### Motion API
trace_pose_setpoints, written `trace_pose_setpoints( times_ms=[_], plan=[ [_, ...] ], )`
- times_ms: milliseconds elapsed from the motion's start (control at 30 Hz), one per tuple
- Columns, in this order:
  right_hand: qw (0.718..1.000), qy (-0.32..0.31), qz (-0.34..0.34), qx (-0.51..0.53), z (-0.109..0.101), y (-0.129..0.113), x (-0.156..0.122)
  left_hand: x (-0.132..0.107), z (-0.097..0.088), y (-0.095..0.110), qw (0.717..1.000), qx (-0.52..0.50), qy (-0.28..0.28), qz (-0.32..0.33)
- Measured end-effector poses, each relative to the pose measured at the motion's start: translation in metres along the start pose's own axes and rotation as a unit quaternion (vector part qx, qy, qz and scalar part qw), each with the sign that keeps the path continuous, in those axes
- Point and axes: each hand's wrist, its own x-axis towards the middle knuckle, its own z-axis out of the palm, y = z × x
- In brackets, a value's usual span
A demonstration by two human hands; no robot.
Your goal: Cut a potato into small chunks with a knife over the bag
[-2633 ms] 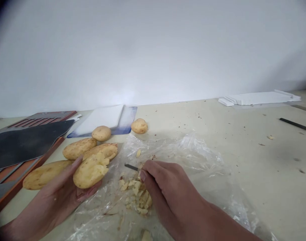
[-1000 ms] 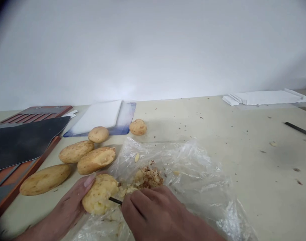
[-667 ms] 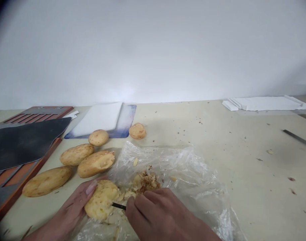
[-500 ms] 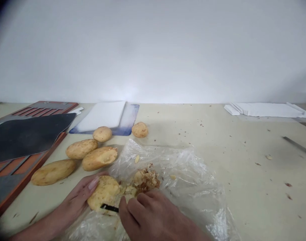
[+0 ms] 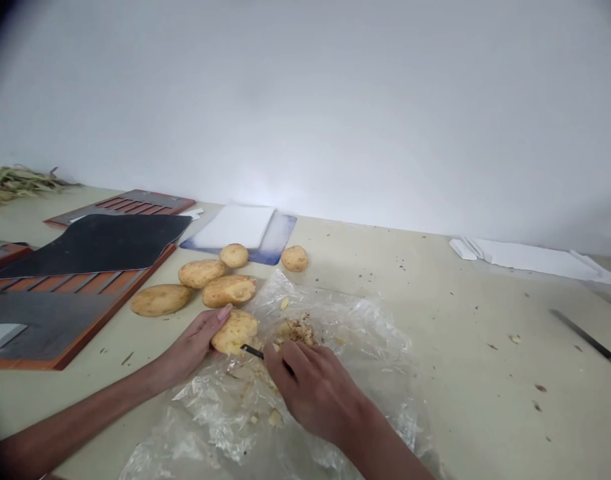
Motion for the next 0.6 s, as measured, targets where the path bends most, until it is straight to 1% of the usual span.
trace_pose_setpoints(
  times_ms=[100,233,333,433,500,600],
  plan=[
    [1.0,-0.006,-0.013,0.005,0.005,-0.001,0.004,0.0,-0.003,-0.004,1.0,0.008,-0.004,0.009],
    [1.0,0.004,-0.022,0.011,0.008,-0.001,0.01,0.0,-0.005,-0.008,1.0,0.02,-0.013,-0.001],
    [1.0,0.012,-0.028,0.003,0.006,-0.002,0.012,0.001,-0.004,-0.005,0.999,0.021,-0.024,-0.013],
    [1.0,-0.005,-0.028,-0.012,0.003,-0.001,0.011,0.001,-0.001,0.0,0.999,0.013,-0.029,-0.024],
    [0.999,-0.02,-0.023,-0.022,0.0,0.0,0.009,0.0,0.0,0.004,0.999,0.004,-0.022,-0.037],
    [0.999,-0.03,-0.017,-0.028,-0.003,0.001,0.008,-0.002,0.002,0.011,0.998,-0.006,0.014,-0.064]
  ],
)
